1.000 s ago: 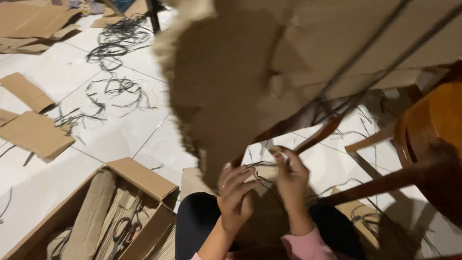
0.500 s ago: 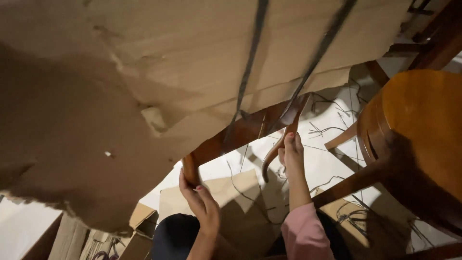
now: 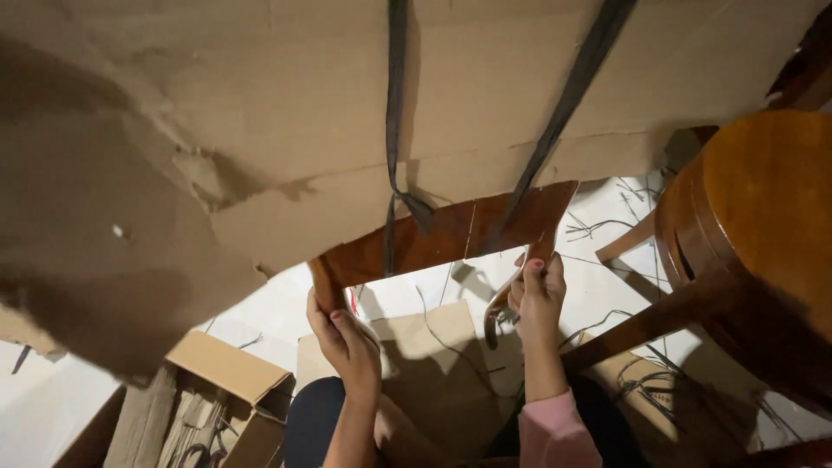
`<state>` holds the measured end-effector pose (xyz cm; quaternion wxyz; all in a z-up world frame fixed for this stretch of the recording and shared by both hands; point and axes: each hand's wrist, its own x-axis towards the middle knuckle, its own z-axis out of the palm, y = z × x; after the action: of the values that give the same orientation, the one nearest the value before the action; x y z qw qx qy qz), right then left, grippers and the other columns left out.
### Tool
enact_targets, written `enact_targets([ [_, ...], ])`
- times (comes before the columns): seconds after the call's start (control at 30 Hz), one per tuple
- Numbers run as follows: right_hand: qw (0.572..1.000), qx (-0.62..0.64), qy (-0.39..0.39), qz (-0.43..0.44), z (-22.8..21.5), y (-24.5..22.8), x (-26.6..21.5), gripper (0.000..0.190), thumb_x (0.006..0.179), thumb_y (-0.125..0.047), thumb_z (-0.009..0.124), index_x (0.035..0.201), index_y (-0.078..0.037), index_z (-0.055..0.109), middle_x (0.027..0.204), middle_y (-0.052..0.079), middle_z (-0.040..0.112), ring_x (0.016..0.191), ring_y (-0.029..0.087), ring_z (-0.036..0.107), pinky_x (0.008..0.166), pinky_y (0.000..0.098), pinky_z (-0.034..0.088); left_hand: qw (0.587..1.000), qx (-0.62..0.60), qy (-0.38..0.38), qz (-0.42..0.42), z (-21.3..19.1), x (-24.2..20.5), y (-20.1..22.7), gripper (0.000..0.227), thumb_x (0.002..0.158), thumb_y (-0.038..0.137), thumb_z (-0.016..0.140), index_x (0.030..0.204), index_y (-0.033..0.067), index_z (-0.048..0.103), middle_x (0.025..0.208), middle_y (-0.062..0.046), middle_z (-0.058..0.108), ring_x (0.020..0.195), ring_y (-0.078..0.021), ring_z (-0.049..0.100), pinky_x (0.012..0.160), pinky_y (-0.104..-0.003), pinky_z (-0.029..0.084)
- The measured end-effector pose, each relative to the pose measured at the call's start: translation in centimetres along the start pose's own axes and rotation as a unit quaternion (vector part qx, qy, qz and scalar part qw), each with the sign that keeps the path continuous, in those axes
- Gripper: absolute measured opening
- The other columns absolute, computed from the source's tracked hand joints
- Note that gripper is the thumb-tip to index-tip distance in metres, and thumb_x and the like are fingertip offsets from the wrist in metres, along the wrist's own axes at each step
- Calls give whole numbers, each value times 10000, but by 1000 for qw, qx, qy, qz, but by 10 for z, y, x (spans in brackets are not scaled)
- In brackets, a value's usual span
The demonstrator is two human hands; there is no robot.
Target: Wrapping cardboard around the legs of a wooden chair and securing it with thin ties for protection.
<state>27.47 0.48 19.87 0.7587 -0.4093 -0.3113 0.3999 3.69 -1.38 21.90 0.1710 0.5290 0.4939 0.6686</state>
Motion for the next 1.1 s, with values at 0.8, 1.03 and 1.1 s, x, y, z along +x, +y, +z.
enact_targets([
  [0.8, 997, 0, 65, -41, 17, -9, -102, 308, 1002, -409, 594, 1005, -114, 504, 581, -88, 349, 396, 13, 228, 355, 221, 183, 989, -135, -46, -26, -14, 45, -21, 609, 1081, 462, 336, 1442, -20, 426, 1417, -188, 537, 1302, -290, 551, 1119, -384, 433],
  [1.03, 996, 12, 64, -52, 12, -1, -116, 180, 1060, -289, 548, 1108, -130, 479, 743, -64, 489, 423, 19, 266, 377, 213, 226, 975, -201, -83, -33, -2, 54, -39, 505, 1109, 324, 308, 1456, -37, 376, 1446, -206, 482, 1357, -300, 507, 1208, -424, 390],
  [1.1, 996, 11, 69, -50, 12, -2, -116, 156, 1066, -263, 538, 1133, -133, 483, 741, -73, 480, 423, 17, 265, 378, 211, 229, 975, -201, -91, -29, 0, 56, -39, 467, 1118, 282, 296, 1455, -31, 376, 1450, -202, 478, 1363, -302, 498, 1210, -428, 387],
])
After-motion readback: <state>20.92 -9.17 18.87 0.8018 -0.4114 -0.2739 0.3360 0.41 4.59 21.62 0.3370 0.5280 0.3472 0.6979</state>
